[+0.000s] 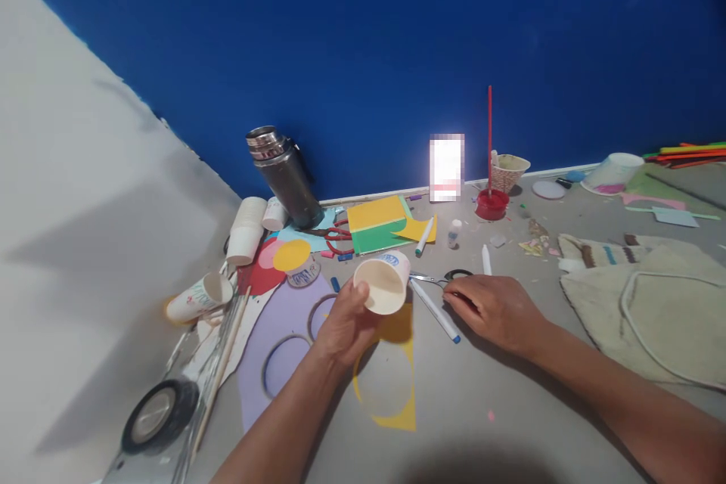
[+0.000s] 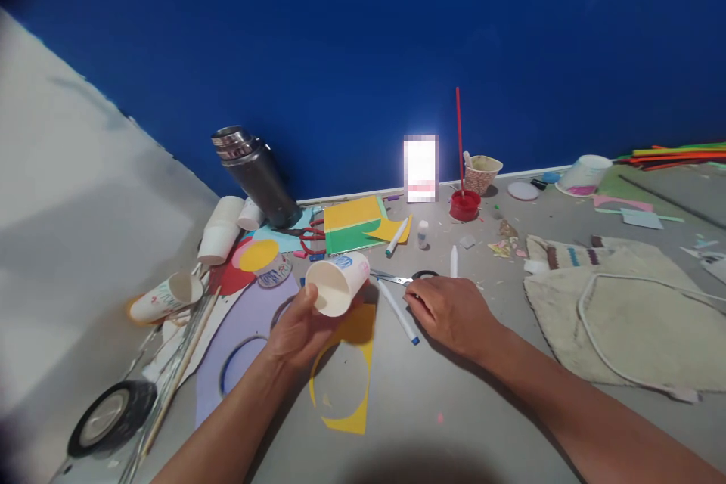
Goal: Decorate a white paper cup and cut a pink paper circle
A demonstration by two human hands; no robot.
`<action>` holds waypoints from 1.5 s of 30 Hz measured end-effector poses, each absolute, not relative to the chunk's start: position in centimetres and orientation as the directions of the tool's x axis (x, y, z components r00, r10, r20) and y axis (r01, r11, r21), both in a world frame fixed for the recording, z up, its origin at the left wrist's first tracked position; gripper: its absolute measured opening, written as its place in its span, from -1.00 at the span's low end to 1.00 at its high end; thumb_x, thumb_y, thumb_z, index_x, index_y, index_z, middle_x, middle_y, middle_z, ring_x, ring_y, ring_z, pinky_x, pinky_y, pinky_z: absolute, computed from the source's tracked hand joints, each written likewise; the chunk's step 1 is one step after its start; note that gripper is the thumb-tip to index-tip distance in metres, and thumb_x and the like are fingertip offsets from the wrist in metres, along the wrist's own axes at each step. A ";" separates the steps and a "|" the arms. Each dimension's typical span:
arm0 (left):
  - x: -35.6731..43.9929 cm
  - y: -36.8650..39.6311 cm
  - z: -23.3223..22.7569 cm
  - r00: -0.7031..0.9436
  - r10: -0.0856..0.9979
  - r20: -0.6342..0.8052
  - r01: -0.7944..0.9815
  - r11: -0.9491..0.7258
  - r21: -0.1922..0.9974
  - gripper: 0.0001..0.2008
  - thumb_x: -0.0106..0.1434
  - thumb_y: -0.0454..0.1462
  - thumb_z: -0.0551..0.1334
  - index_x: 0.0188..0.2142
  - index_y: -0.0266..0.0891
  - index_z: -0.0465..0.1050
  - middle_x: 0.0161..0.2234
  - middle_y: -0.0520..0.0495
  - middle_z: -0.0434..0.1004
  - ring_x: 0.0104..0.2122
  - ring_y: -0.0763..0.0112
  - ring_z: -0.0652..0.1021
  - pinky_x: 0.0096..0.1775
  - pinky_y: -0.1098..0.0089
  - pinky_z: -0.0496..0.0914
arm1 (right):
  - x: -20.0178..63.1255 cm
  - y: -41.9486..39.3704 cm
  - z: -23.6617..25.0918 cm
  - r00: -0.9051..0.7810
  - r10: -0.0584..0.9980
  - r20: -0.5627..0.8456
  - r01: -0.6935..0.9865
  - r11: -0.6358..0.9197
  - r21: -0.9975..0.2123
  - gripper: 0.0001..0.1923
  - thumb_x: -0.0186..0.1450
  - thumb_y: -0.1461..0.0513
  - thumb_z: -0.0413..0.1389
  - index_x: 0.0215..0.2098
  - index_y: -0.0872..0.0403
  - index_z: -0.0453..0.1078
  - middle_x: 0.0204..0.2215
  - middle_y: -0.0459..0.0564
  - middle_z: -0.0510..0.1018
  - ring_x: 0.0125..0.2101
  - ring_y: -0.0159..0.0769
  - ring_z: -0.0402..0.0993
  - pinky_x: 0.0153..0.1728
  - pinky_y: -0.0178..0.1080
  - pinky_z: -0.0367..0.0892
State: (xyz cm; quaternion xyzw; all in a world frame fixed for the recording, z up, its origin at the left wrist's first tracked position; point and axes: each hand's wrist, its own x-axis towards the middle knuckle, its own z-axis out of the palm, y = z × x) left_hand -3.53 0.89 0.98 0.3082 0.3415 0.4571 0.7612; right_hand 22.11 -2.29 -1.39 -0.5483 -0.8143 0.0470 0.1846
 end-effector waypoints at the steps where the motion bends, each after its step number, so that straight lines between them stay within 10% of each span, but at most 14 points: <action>1: -3.5 0.8 1.0 0.333 0.918 -0.216 -0.446 0.355 0.822 -0.25 -0.08 0.03 0.65 0.04 -0.18 0.51 0.01 -0.16 0.65 0.00 0.09 0.63 0.00 0.23 0.52 | 22.2 -2.3 -1.3 -0.328 0.909 0.257 0.875 0.395 -0.280 -0.75 0.48 0.25 0.07 -0.22 0.03 0.61 -0.32 -0.01 0.75 -0.33 -0.22 0.66 -0.35 -0.23 0.23; 14: -2.7 0.6 0.8 0.283 0.956 -0.081 -0.234 0.150 0.960 -0.11 -0.17 -0.15 0.66 0.13 -0.15 0.37 0.09 -0.18 0.51 0.07 0.04 0.61 0.00 0.23 0.55 | 24.0 -0.9 -0.1 -0.120 0.915 0.385 0.949 0.220 -0.225 -0.68 0.48 0.17 0.03 -0.27 0.06 0.60 -0.39 0.08 0.73 -0.39 -0.12 0.64 -0.41 -0.19 0.23; 17: -2.7 0.3 1.3 0.315 0.948 -0.037 -0.238 0.117 0.964 -0.03 -0.16 -0.19 0.67 0.21 -0.10 0.31 0.18 -0.19 0.48 0.16 0.02 0.58 0.10 0.21 0.52 | 23.2 -1.6 1.5 -0.084 0.961 0.263 0.886 0.193 -0.422 -0.74 0.42 0.18 0.11 -0.08 0.04 0.63 -0.32 0.07 0.73 -0.34 -0.12 0.64 -0.34 -0.18 0.35; 21: -2.6 -0.5 1.9 0.410 0.912 0.000 -0.270 0.121 0.955 -0.08 -0.13 -0.16 0.68 0.18 -0.09 0.33 0.19 -0.19 0.52 0.16 0.03 0.59 0.12 0.19 0.52 | 21.6 -2.9 3.0 -0.355 0.934 0.052 0.526 0.245 -0.814 0.10 0.20 0.21 0.34 0.59 -0.15 -0.07 0.34 0.15 0.46 0.06 -0.09 0.60 -0.06 -0.14 0.51; 24: -2.5 -0.8 2.1 0.458 0.889 0.004 -0.276 0.138 0.951 -0.07 -0.13 -0.14 0.69 0.18 -0.07 0.32 0.21 -0.19 0.51 0.16 -0.02 0.59 0.09 0.15 0.54 | 21.1 -3.1 3.0 -0.393 0.916 0.079 0.336 0.223 -0.915 0.26 0.16 0.14 0.42 0.61 -0.21 -0.22 0.54 0.14 0.13 0.35 0.04 0.34 0.19 0.00 0.42; 27: -2.7 -0.8 1.9 0.522 0.853 0.007 -0.235 0.136 0.962 -0.07 -0.11 -0.12 0.69 0.20 -0.08 0.34 0.26 -0.23 0.45 0.24 -0.11 0.53 0.15 0.07 0.52 | 21.3 -2.9 2.6 -0.414 0.906 0.086 0.247 0.202 -0.948 0.18 0.15 0.04 0.45 0.58 -0.16 -0.05 0.50 0.16 0.20 0.36 0.11 0.31 0.21 0.04 0.41; 38: -4.0 -0.3 2.2 0.606 0.785 0.131 0.327 -0.396 0.858 -0.25 0.06 -0.42 0.43 0.25 -0.02 0.42 0.25 -0.15 0.38 0.30 0.00 0.44 0.32 -0.05 0.40 | 20.7 -4.9 -0.3 -0.498 0.798 0.340 0.579 0.598 -0.554 -0.04 0.24 0.40 0.23 0.53 -0.02 0.00 0.32 0.25 0.42 0.25 0.08 0.38 0.25 0.20 0.36; 45: -3.7 -1.2 0.4 0.700 0.664 0.261 0.427 -0.683 0.593 -0.04 0.16 -0.36 0.43 0.47 0.06 0.09 0.36 -0.26 0.23 0.36 -0.12 0.38 0.31 -0.14 0.42 | 20.7 -5.4 -1.4 -0.471 0.734 0.490 0.672 0.658 -0.340 -0.08 0.38 0.37 0.15 0.57 0.07 -0.19 0.28 0.31 0.47 0.23 0.05 0.43 0.26 0.18 0.37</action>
